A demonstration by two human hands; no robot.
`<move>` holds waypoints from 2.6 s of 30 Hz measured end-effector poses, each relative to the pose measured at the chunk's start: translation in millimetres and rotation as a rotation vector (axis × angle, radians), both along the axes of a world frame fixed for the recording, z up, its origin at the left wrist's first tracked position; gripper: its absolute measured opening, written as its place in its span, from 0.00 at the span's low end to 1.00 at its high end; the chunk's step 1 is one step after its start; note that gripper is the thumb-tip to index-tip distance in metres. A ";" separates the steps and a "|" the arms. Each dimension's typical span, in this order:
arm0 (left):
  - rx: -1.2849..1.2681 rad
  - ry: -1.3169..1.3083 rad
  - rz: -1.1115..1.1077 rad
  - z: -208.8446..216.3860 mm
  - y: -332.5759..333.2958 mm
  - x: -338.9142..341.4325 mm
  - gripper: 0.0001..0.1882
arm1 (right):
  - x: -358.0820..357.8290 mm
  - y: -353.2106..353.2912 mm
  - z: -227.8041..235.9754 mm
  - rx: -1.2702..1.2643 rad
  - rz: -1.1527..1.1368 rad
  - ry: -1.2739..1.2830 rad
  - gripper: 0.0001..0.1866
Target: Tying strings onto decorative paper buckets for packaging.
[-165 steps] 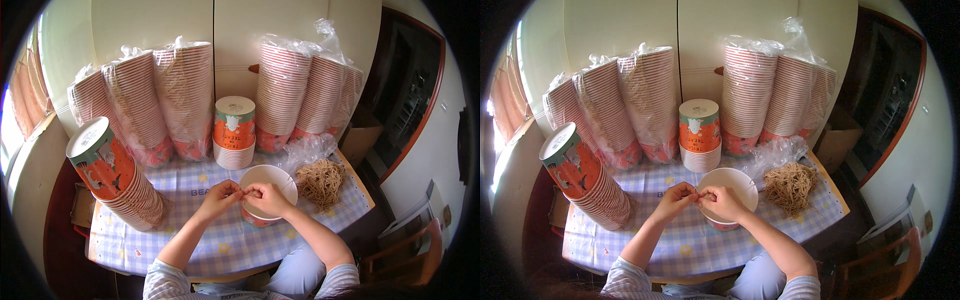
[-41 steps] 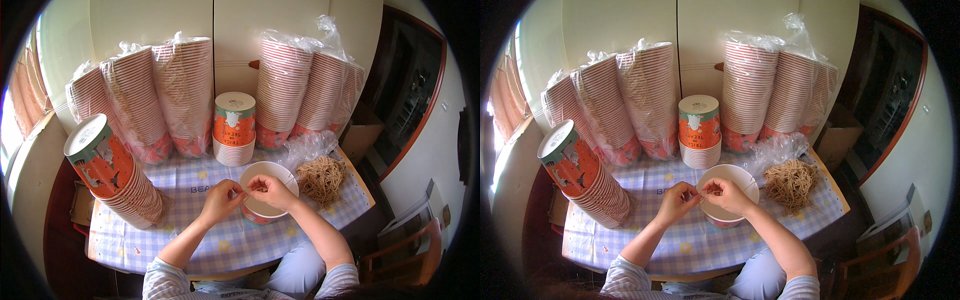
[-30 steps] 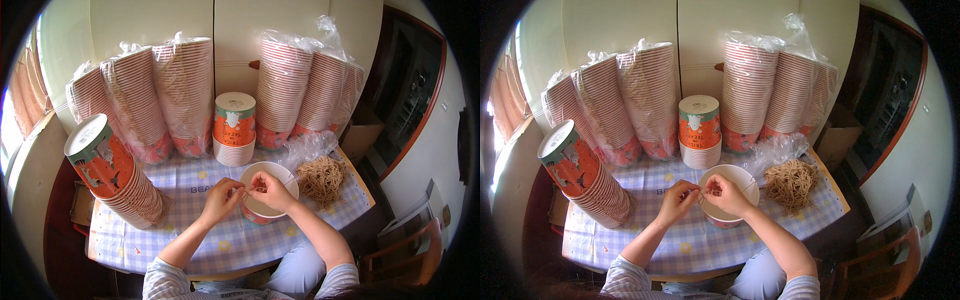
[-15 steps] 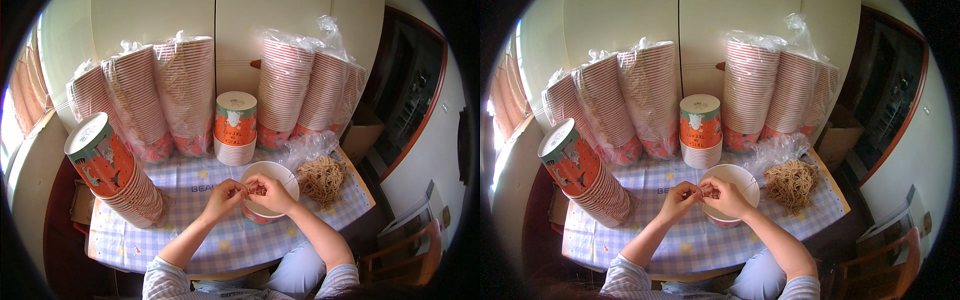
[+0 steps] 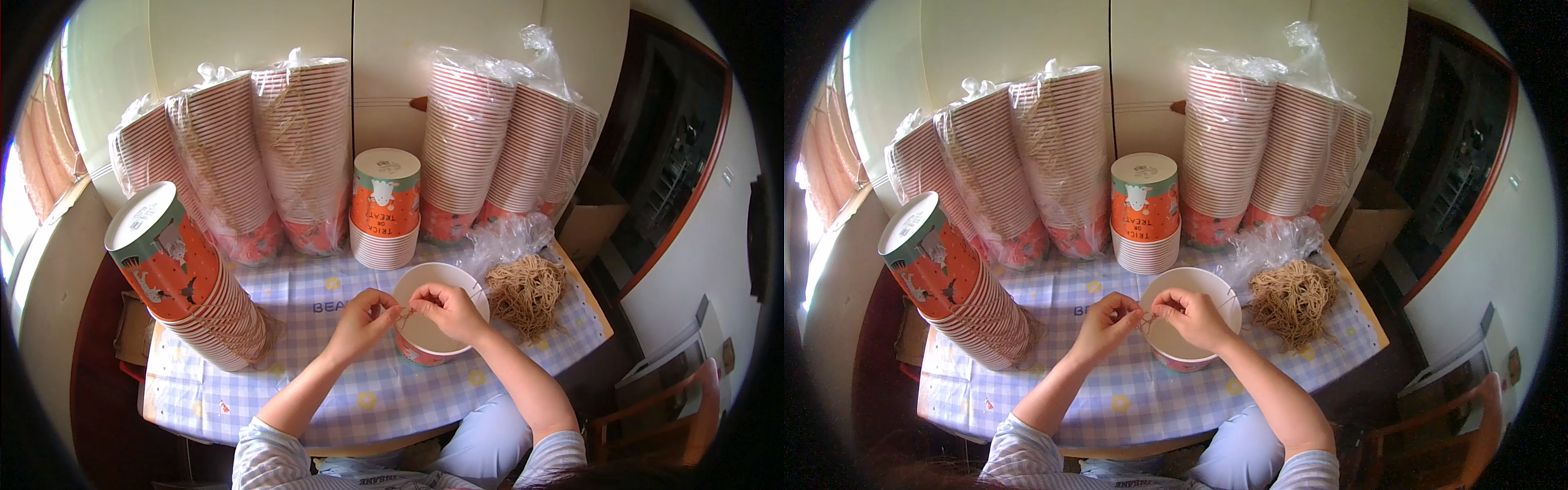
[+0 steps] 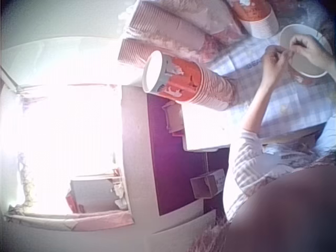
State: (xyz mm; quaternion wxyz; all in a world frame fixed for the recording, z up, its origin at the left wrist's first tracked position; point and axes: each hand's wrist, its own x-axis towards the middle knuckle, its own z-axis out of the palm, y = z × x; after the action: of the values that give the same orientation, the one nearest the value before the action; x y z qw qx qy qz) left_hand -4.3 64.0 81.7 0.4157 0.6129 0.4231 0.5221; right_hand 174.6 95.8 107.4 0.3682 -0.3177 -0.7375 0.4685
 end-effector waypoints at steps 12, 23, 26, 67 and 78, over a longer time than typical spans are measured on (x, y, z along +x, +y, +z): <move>0.221 0.404 0.005 0.6 -1.0 -4.8 0.07 | 1.2 4.1 -3.3 0.053 -0.061 -0.039 0.06; -0.364 -0.422 -0.198 11.0 0.1 -11.1 0.03 | -0.1 5.7 -10.1 0.041 -0.013 -0.101 0.04; -0.365 -0.510 -0.189 7.1 5.8 -17.1 0.03 | -0.5 6.8 -12.9 0.030 -0.019 -0.113 0.04; 0.007 0.215 0.029 9.0 -11.0 5.8 0.08 | -2.9 4.6 -12.3 0.029 -0.040 -0.066 0.04; -0.005 0.257 0.106 6.4 -8.9 6.3 0.07 | -5.3 5.4 -17.6 0.086 -0.039 -0.041 0.06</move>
State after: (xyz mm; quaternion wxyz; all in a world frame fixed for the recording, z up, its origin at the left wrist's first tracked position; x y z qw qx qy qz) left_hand 2.0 55.1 88.1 0.3317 0.6504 0.5058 0.4594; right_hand 169.3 101.2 89.7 0.3755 -0.3252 -0.7581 0.4225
